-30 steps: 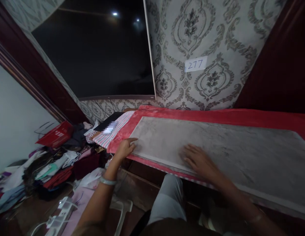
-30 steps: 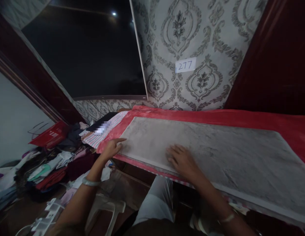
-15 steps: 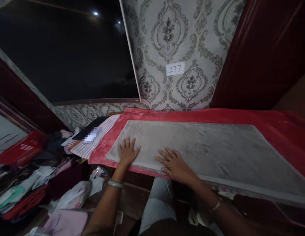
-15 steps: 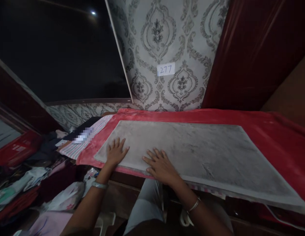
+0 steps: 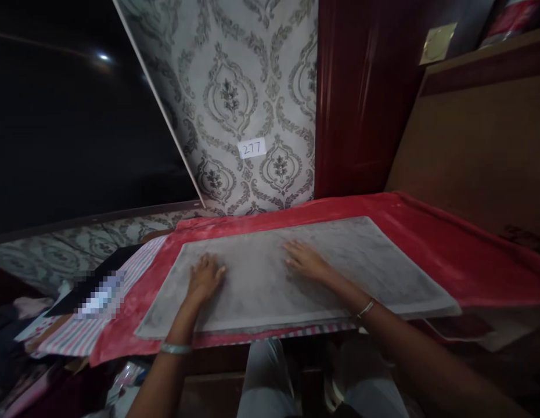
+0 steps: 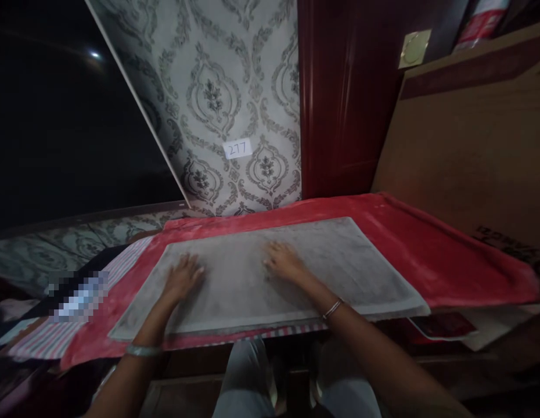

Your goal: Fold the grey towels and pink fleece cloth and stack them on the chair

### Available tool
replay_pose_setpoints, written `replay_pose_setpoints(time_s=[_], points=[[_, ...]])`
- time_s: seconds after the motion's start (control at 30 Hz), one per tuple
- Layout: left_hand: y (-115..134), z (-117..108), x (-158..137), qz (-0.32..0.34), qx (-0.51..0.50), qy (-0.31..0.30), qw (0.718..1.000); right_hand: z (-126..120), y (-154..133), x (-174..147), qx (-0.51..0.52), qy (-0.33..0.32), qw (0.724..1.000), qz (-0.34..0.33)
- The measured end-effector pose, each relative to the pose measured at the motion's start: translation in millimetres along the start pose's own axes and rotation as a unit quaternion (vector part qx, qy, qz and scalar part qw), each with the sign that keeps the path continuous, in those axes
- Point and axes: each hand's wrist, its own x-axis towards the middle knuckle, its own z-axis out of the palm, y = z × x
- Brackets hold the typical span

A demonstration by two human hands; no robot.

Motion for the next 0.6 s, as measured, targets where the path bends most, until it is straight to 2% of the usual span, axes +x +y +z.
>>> replay_pose_setpoints(time_s=[0.07, 0.13, 0.2, 0.3, 0.37, 0.47, 0.53, 0.6], points=[[30.0, -2.5, 23.3, 0.051, -0.023, -0.016, 0.998, -8.3, 30.4, 2.8, -0.033, 0.015, 0.997, 0.069], [52.3, 3.3, 39.4, 0.07, -0.036, -0.029, 0.996, -9.1, 57.5, -3.1, -0.051, 0.022, 0.992, 0.114], [64.4, 15.6, 46.6, 0.076, -0.034, -0.026, 0.996, -2.3, 79.5, -13.9, -0.078, 0.031, 0.987, 0.14], [66.8, 34.6, 46.3, 0.075, -0.018, -0.004, 0.997, 13.4, 100.1, -28.3, -0.119, 0.05, 0.98, 0.149], [64.3, 40.4, 45.4, 0.069, -0.014, -0.006, 0.997, 19.3, 105.2, -31.7, -0.126, 0.056, 0.979, 0.149], [66.9, 36.0, 50.4, 0.044, -0.012, -0.039, 0.998, 14.8, 102.6, -25.1, -0.107, 0.033, 0.98, 0.163], [79.0, 27.5, 58.2, 0.031, -0.019, -0.047, 0.998, 6.8, 96.7, -13.2, -0.088, 0.015, 0.981, 0.171], [100.8, 18.9, 67.7, 0.058, -0.037, -0.033, 0.997, 0.4, 89.1, 3.5, -0.076, 0.01, 0.984, 0.162]])
